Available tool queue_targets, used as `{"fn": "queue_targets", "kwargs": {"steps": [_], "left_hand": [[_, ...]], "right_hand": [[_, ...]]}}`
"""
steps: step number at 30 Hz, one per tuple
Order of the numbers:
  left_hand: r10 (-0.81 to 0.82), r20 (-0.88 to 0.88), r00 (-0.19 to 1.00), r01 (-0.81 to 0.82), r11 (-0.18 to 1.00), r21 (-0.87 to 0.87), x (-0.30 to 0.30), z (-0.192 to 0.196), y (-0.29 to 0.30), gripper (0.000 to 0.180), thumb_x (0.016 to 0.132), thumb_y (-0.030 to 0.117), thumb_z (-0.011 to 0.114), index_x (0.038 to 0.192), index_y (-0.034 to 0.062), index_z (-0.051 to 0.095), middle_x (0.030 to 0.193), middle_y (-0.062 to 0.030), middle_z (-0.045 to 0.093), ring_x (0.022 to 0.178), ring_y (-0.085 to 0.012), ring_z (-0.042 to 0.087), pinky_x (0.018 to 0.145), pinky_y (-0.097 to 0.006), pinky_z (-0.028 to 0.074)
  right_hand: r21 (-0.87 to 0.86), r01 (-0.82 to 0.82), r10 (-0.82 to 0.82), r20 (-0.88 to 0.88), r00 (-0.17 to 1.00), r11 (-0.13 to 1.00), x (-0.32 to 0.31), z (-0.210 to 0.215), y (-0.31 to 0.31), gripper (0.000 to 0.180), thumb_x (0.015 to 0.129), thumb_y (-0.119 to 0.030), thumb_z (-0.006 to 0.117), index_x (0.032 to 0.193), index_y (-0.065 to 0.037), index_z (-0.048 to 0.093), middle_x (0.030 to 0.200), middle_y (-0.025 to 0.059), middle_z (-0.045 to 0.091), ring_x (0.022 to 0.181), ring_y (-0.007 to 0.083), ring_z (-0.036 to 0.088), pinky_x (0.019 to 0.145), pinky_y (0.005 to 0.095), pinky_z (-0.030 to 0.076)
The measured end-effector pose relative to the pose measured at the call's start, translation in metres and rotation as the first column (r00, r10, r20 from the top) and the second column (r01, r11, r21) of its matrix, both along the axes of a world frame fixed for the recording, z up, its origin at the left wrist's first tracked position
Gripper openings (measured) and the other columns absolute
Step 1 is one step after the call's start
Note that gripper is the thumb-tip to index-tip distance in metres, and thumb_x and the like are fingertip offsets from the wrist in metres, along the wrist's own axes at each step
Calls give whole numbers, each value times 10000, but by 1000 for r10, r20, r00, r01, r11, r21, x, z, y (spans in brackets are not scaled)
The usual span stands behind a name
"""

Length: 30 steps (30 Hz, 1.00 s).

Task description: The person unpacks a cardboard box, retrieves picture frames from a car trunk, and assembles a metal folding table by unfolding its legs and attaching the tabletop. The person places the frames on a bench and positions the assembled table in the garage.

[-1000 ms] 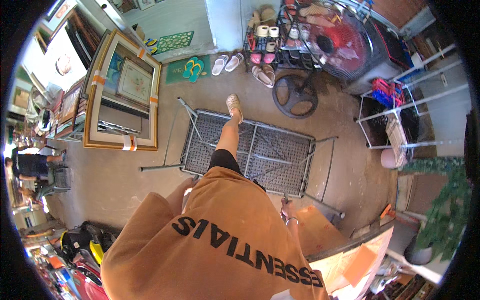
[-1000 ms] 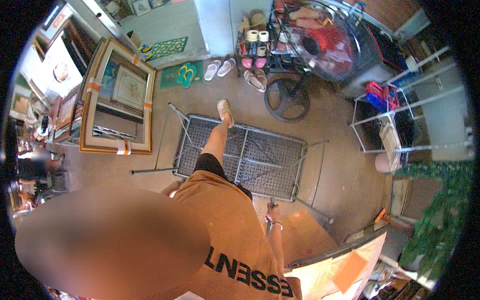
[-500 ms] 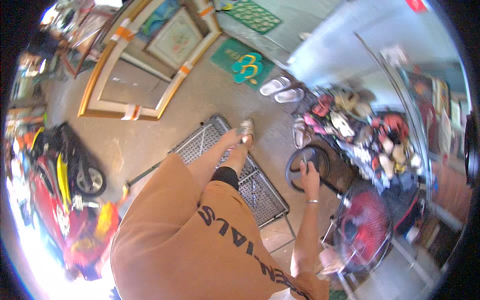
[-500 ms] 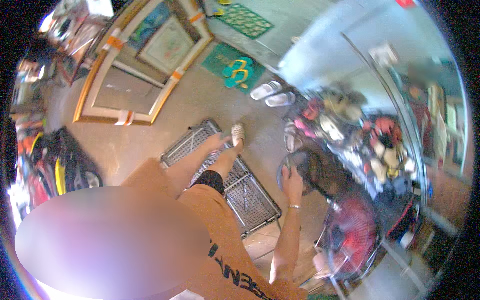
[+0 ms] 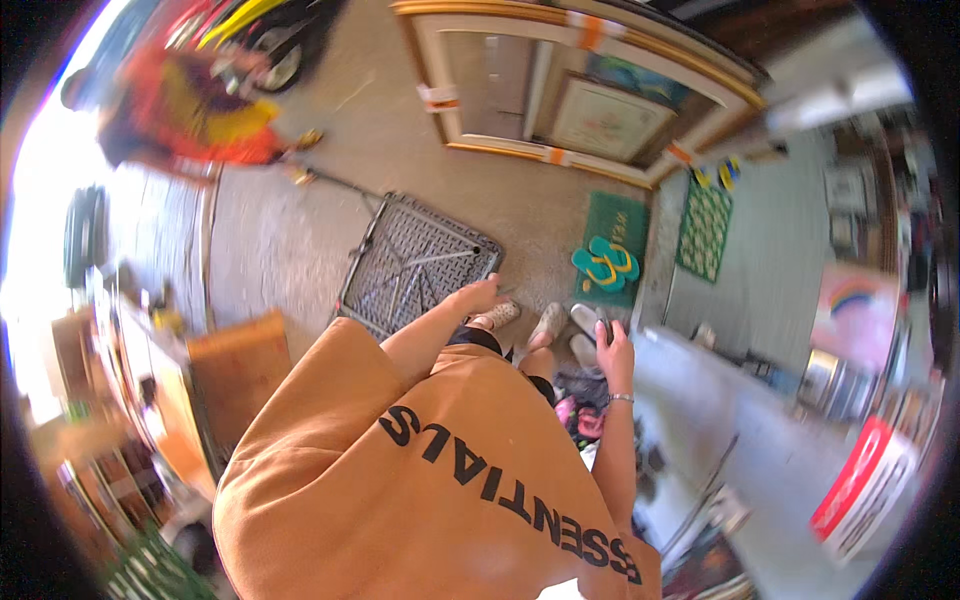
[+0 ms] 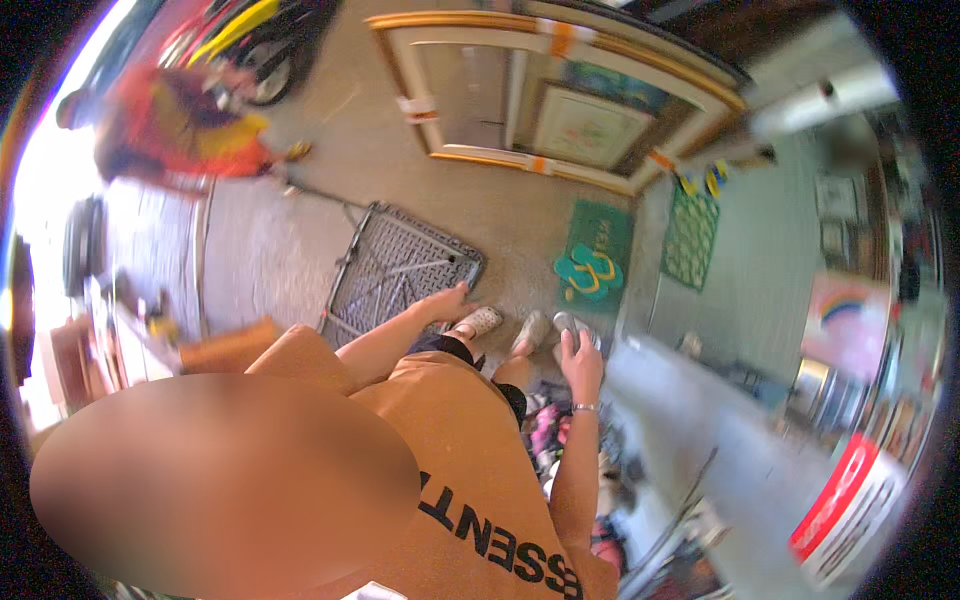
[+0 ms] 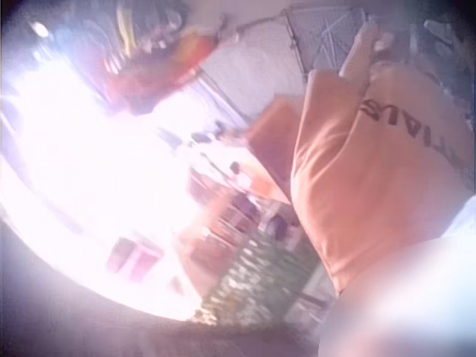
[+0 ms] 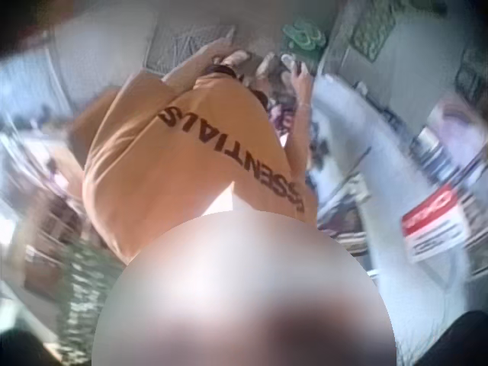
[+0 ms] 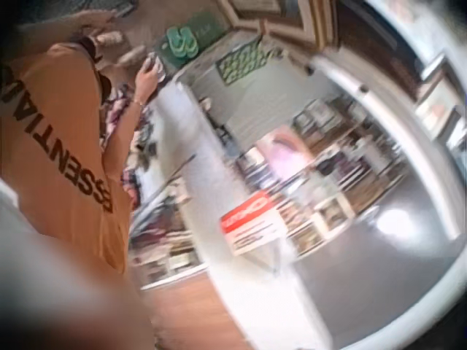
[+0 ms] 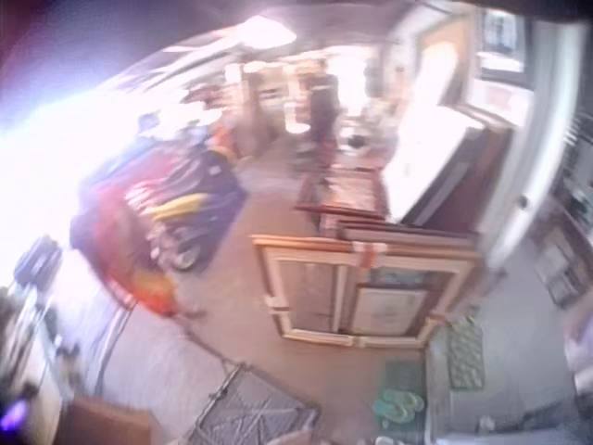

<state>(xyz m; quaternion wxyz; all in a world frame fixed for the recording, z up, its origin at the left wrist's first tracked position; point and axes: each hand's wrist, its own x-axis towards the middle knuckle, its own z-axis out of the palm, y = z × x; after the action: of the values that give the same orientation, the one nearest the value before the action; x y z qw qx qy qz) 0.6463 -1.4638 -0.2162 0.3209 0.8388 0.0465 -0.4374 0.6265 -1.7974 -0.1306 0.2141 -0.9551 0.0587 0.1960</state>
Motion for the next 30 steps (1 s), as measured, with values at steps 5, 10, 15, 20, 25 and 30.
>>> {"fn": "queue_targets", "kwargs": {"steps": [5, 10, 15, 20, 25, 30], "left_hand": [[665, 137, 734, -675, 736, 46, -77, 5, 29, 526, 905, 510, 617, 1090, 17, 608, 905, -208, 669, 810, -344, 658, 703, -462, 518], [957, -67, 283, -958, 280, -58, -176, 2, -9, 486, 921, 491, 637, 1034, 19, 609, 652, -85, 579, 479, -169, 548, 453, -351, 463], [993, -116, -25, -998, -32, -59, -257, -11, -66, 458, 918, 460, 632, 1072, 29, 607, 716, -118, 627, 530, -205, 595, 493, -369, 486], [980, -128, -152, -988, -154, -2, -319, -38, -121, 500, 917, 475, 600, 1149, 33, 615, 904, -203, 684, 820, -301, 676, 724, -410, 521], [930, -66, -362, -931, -356, 87, -341, -55, -160, 549, 922, 465, 580, 1214, 0, 608, 1067, -237, 684, 1047, -342, 653, 908, -411, 481], [812, -182, -555, -829, -557, 41, -343, -66, -185, 453, 939, 432, 589, 1142, 29, 622, 833, -91, 661, 752, -208, 636, 713, -362, 504]], "right_hand": [[-106, -549, 545, -65, 836, 829, 115, -4, 28, 513, 921, -524, 542, 1163, -83, 637, 929, 257, 693, 886, 455, 663, 772, 543, 523], [-192, -822, 821, -105, 561, 536, 164, -4, 92, 442, 884, -472, 588, 1017, -62, 683, 884, 251, 696, 853, 433, 676, 755, 519, 541], [-267, -924, 939, -132, 318, 275, 158, -40, 174, 421, 871, -452, 592, 921, -44, 682, 865, 243, 697, 851, 416, 685, 753, 493, 553], [-374, -923, 976, -154, 156, 89, 138, -97, 252, 389, 870, -414, 596, 882, -41, 704, 871, 214, 706, 839, 383, 697, 759, 467, 562], [-445, -893, 991, -134, -5, -65, 134, -161, 295, 364, 867, -407, 599, 839, -59, 703, 821, 191, 706, 796, 352, 706, 724, 449, 569], [-481, -854, 968, -232, -97, -200, 134, -206, 309, 324, 855, -371, 615, 821, -65, 717, 806, 160, 717, 776, 321, 718, 715, 429, 578]]}}
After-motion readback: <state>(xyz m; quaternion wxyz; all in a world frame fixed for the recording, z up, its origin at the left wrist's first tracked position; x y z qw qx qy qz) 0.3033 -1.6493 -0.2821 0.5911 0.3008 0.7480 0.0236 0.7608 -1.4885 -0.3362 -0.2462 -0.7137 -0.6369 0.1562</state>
